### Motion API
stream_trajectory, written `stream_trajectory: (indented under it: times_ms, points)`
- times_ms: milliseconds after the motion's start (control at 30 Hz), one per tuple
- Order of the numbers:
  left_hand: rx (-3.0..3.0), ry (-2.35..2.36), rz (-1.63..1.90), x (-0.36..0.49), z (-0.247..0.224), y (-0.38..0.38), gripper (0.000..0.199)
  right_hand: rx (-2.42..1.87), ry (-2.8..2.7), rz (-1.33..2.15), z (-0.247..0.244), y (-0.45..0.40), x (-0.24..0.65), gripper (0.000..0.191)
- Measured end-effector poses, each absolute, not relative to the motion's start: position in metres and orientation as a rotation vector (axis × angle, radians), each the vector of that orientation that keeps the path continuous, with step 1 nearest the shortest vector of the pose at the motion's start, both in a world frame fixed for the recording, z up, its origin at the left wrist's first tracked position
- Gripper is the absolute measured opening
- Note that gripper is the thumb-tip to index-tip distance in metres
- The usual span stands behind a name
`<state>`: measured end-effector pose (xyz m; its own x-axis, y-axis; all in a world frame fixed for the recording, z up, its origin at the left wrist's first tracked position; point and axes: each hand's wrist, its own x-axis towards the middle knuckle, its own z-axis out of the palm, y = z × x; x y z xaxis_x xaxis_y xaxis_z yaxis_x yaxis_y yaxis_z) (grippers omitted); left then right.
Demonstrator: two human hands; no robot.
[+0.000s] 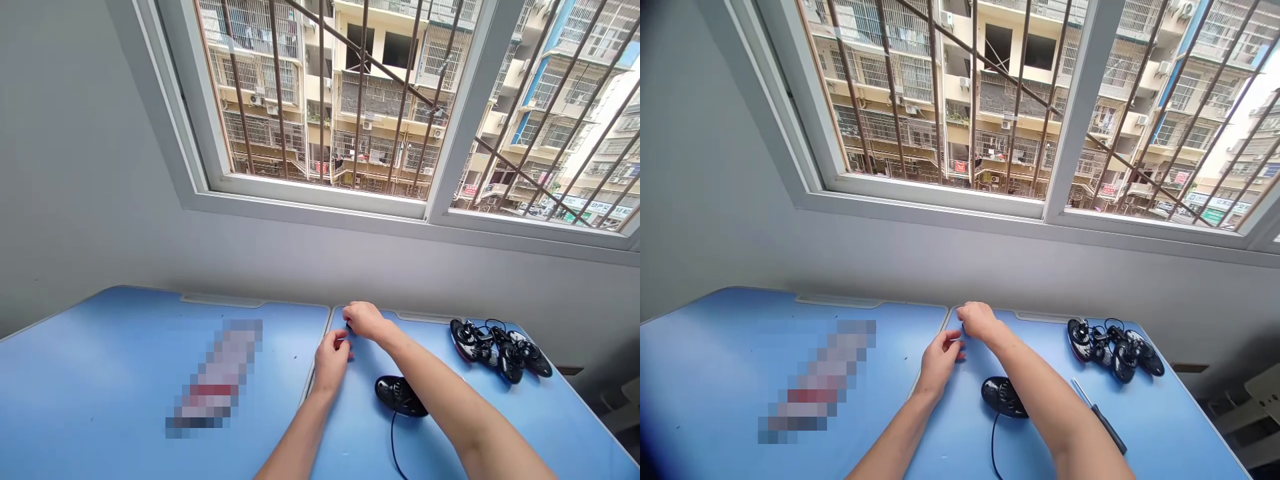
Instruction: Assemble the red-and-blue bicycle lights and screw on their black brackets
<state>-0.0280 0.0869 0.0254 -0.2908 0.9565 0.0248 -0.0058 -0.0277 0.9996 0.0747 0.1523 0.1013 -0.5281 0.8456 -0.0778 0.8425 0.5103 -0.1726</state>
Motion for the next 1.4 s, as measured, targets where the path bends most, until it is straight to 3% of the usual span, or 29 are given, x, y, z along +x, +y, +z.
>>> stream_trajectory:
  times_ms: [233, 500, 800, 1067, 1200, 1400]
  points:
    - [1.098, 1.408, 1.431, -0.03, 0.023, 0.091, 0.024, -1.505, -2.641, 0.266, 0.131, 0.145, 0.091, 0.028]
    - [1.278, 1.371, 1.345, -0.031, 0.036, 0.088, 0.03, -1.682, -2.457, 0.286, 0.167, 0.086, 0.184, 0.019]
    - [1.747, 1.132, 1.068, -0.007, 0.062, 0.054, 0.027, -2.126, -2.322, 0.298, 0.112, -0.003, 0.244, 0.014]
    - [2.291, 0.873, 0.667, 0.002, 0.062, 0.034, 0.059, -2.325, -2.192, 0.16, 0.084, -0.006, 0.227, 0.023]
    - [2.359, 0.891, 0.674, 0.005, 0.059, 0.032, 0.049, -2.333, -2.243, 0.142, 0.078, -0.003, 0.226, 0.013]
    - [2.395, 0.839, 0.668, 0.006, 0.061, 0.029, 0.045, -2.327, -2.334, 0.098, 0.076, -0.004, 0.229, 0.026]
